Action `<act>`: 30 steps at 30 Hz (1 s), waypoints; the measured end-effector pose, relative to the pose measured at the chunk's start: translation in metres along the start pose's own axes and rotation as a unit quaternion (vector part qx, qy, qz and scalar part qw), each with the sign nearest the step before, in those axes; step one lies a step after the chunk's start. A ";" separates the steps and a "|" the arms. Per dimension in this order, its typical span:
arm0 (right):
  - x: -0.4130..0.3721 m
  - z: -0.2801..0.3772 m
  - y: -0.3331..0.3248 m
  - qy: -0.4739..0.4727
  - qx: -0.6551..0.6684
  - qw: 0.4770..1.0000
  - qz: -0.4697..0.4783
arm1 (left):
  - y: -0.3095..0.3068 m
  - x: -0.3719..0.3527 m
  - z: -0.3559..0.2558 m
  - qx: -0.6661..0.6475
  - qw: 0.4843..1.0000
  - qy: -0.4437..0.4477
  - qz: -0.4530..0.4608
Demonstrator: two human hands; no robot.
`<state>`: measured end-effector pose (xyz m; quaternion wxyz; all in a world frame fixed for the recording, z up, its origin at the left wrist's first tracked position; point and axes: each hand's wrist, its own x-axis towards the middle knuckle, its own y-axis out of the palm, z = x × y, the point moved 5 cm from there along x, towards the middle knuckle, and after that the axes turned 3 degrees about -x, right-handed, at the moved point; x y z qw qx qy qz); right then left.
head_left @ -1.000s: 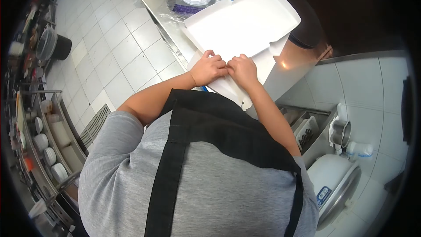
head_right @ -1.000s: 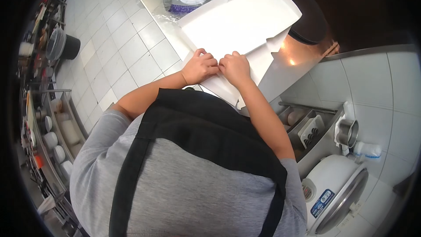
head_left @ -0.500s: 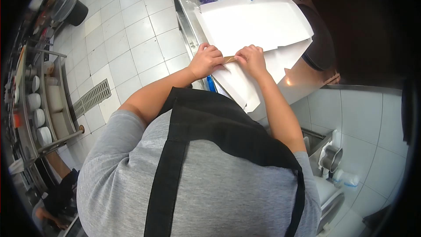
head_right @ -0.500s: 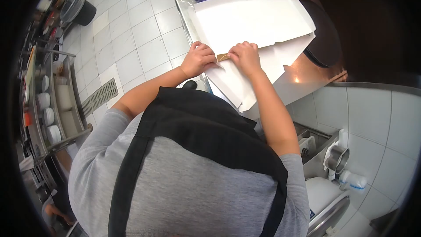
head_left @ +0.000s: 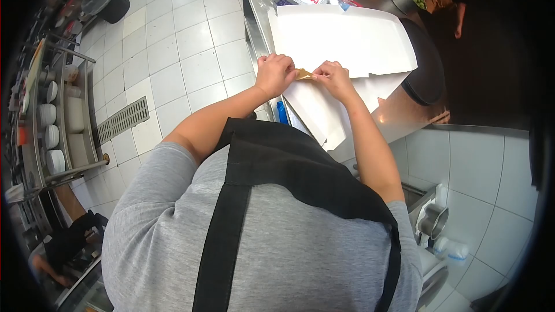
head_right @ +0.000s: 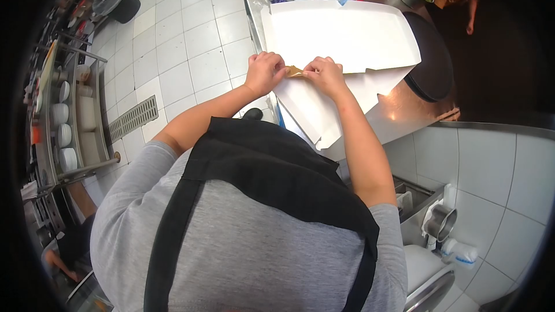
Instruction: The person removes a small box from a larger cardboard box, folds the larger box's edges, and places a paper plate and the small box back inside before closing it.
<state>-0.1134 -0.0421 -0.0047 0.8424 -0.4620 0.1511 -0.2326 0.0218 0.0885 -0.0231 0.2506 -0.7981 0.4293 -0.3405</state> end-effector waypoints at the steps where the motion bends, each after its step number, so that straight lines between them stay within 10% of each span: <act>1: -0.001 0.000 0.000 -0.002 -0.005 1.000 -0.003 | -0.001 0.001 -0.001 0.003 1.000 0.002 0.003; 11: 0.003 0.007 -0.003 -0.032 -0.031 0.998 -0.052 | -0.003 0.008 -0.038 0.136 0.967 0.213 -0.014; 20: -0.015 0.023 -0.002 -0.109 -0.114 0.984 -0.077 | 0.003 0.019 -0.030 0.107 0.983 0.129 0.081; 26: -0.096 0.032 -0.036 -0.157 -0.211 0.961 -0.084 | -0.053 0.063 0.000 -0.003 0.984 0.152 -0.088; 30: -0.170 0.050 -0.075 -0.167 -0.194 0.961 -0.103 | -0.059 0.084 0.001 0.068 0.972 0.225 0.024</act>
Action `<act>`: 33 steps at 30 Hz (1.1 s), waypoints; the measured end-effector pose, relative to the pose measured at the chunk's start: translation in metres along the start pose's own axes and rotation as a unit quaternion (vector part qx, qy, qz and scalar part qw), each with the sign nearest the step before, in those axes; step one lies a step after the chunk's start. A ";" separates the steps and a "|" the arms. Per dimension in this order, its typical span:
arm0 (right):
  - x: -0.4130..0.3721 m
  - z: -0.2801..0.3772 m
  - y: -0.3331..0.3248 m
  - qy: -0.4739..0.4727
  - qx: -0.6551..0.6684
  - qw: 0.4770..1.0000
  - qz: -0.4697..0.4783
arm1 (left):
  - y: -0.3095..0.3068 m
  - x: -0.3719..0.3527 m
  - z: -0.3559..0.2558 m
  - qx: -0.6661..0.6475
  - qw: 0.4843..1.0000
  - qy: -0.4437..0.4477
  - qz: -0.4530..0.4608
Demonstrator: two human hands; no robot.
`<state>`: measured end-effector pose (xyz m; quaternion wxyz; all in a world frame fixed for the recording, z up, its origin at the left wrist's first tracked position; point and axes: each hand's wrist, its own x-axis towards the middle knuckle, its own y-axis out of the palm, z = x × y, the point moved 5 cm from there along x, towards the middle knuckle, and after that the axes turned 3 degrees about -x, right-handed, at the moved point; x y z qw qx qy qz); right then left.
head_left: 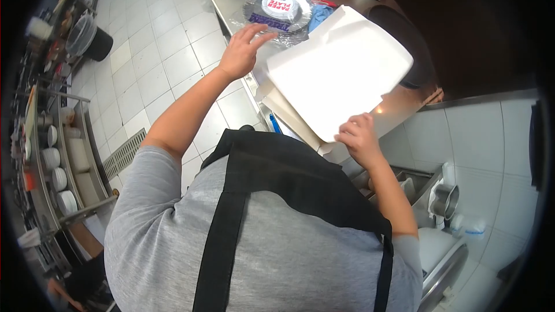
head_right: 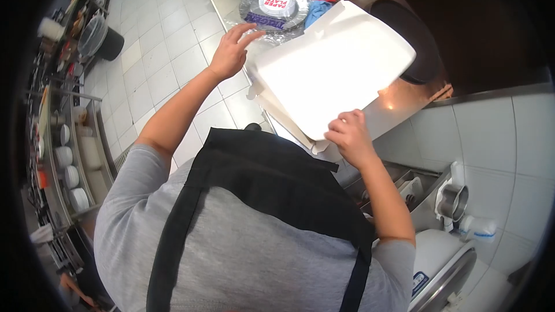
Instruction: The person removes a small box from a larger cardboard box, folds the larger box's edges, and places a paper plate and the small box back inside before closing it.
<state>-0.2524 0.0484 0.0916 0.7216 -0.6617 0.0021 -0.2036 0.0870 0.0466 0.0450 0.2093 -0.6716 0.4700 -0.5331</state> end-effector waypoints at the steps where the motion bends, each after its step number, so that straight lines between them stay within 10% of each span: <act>1: -0.013 -0.004 -0.009 0.015 0.011 1.000 0.003 | 0.005 0.004 -0.007 0.012 0.998 0.046 0.035; 8: -0.121 -0.102 -0.003 0.364 -0.300 0.881 -0.044 | 0.097 0.007 -0.098 -0.065 0.905 0.306 0.287; 13: -0.108 -0.025 0.010 0.383 -0.067 0.921 -0.002 | 0.131 0.006 -0.156 -0.134 0.854 0.412 0.287; 16: -0.091 0.021 0.029 0.392 0.043 0.919 -0.029 | 0.166 0.013 -0.175 -0.106 0.797 0.365 0.469; 22: -0.116 0.015 0.076 0.510 0.085 0.847 -0.124 | 0.199 0.029 -0.191 -0.204 0.800 0.208 0.524; 33: -0.117 0.011 0.071 0.469 0.061 0.861 -0.189 | 0.207 0.040 -0.206 -0.148 0.766 0.215 0.588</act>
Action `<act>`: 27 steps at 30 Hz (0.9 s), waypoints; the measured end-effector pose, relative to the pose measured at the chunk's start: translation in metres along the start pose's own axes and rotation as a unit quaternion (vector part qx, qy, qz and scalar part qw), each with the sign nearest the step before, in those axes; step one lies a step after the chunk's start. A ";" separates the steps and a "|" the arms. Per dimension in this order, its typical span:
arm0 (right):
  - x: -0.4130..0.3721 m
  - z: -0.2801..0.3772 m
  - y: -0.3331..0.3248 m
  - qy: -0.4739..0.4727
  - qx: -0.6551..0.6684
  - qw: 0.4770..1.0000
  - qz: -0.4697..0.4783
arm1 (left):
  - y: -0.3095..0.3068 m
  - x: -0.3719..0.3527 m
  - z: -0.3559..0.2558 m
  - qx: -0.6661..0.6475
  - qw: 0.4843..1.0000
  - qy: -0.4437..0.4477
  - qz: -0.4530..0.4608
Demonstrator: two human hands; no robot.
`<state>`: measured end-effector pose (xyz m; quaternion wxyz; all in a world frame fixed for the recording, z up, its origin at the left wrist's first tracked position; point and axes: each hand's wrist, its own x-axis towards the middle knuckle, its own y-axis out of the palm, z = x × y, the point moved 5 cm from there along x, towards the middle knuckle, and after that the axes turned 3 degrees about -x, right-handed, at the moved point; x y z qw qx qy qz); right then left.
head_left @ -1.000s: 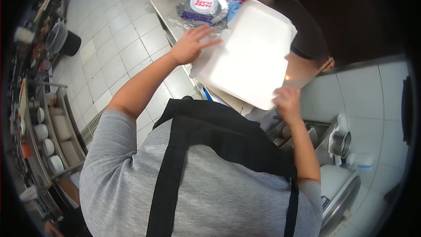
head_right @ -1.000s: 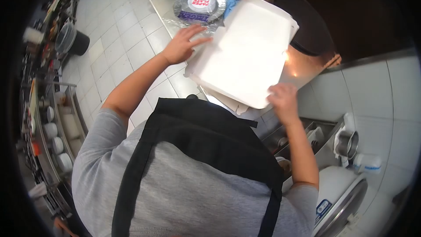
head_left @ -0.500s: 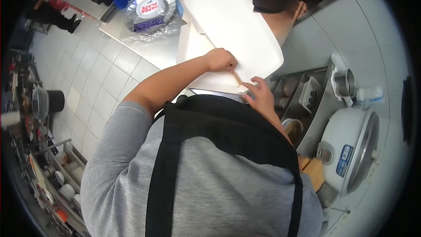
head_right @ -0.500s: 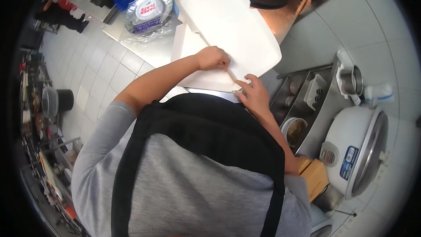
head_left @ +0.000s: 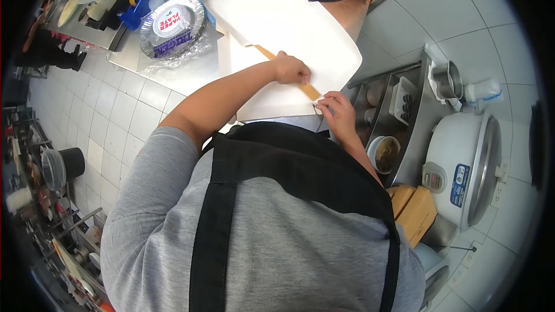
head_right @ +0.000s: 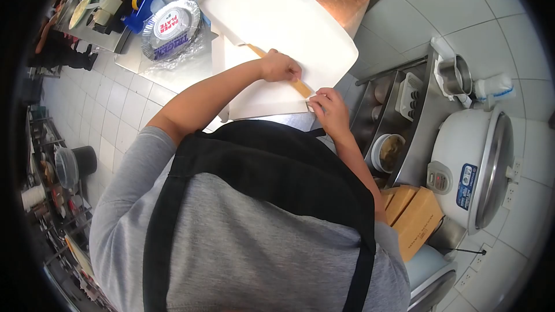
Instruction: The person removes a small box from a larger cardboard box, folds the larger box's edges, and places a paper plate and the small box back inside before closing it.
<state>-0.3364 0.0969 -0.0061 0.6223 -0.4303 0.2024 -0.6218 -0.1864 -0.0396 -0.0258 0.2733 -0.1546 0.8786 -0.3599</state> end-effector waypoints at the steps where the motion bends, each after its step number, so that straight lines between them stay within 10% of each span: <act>1: 0.004 0.002 0.001 0.005 -0.012 1.000 -0.009 | -0.001 -0.001 -0.003 -0.008 1.000 0.003 0.007; 17: -0.010 -0.031 0.037 0.208 0.129 0.960 -0.137 | 0.008 0.004 -0.009 0.041 0.996 0.018 0.075; 27: 0.024 0.023 0.010 0.066 -0.095 0.989 -0.093 | 0.005 -0.004 -0.011 0.019 0.985 0.103 -0.134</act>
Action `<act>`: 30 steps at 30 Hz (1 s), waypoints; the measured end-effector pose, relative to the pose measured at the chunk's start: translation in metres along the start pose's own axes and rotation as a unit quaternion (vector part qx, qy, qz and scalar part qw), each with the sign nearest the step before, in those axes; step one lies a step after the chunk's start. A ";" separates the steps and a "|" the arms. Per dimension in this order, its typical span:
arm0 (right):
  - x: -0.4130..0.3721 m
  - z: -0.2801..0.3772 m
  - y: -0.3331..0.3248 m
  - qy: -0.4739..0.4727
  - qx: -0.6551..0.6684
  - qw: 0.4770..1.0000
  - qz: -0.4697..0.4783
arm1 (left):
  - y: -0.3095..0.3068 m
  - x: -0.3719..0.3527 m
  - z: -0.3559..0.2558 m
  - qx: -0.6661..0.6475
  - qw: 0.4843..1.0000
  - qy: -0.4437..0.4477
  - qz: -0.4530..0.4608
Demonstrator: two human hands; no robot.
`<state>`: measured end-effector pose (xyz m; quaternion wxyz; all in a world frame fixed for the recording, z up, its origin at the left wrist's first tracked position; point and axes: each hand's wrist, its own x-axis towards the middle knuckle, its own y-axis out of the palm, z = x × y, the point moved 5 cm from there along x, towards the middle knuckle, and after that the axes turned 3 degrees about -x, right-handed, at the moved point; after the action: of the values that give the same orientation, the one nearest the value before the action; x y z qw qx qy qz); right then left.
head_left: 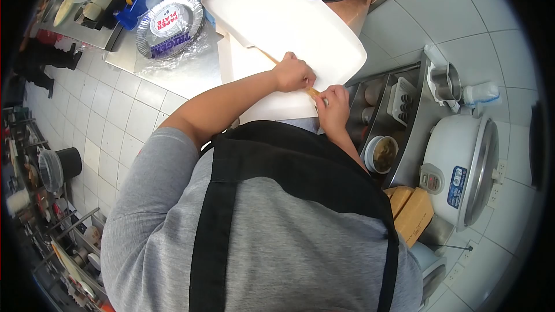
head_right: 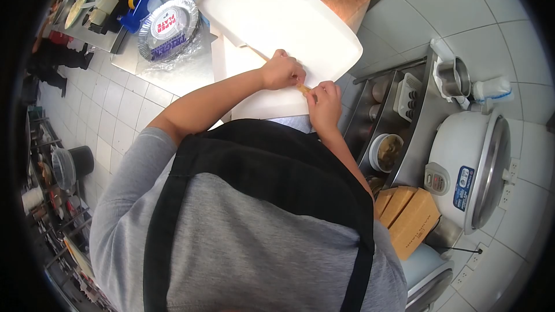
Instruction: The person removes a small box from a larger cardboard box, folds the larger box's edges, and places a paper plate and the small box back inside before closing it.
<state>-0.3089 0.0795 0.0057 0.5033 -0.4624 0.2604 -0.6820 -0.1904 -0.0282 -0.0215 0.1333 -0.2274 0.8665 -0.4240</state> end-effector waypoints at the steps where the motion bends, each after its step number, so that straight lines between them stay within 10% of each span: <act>1: 0.003 0.001 0.001 0.008 -0.001 1.000 0.023 | -0.002 -0.001 -0.003 0.024 0.999 0.020 -0.014; 9: 0.007 -0.023 -0.025 -0.048 0.018 0.998 -0.044 | -0.019 -0.023 0.008 0.149 0.982 0.073 -0.087; 14: 0.004 -0.067 -0.047 0.164 0.198 0.961 -0.103 | -0.077 -0.028 0.014 0.179 0.956 0.043 -0.227; 19: 0.022 -0.060 -0.047 0.177 0.333 0.915 -0.146 | -0.250 -0.037 0.000 -0.136 0.884 0.089 -0.438; 25: 0.070 0.022 -0.059 0.073 0.493 0.867 -0.012 | -0.395 -0.068 -0.026 -0.170 0.817 0.116 -0.539; 28: 0.115 0.099 -0.091 -0.037 0.547 0.835 0.050 | -0.410 -0.086 -0.091 0.120 0.778 0.020 -0.617; 30: 0.136 0.139 -0.104 -0.082 0.550 0.828 0.074 | -0.403 -0.077 -0.115 0.072 0.813 -0.061 -0.575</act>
<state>-0.2405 0.0064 0.2019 0.7428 -0.1429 -0.1664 -0.6325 -0.0600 -0.1283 0.3719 -0.0661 -0.6991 0.5349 -0.4699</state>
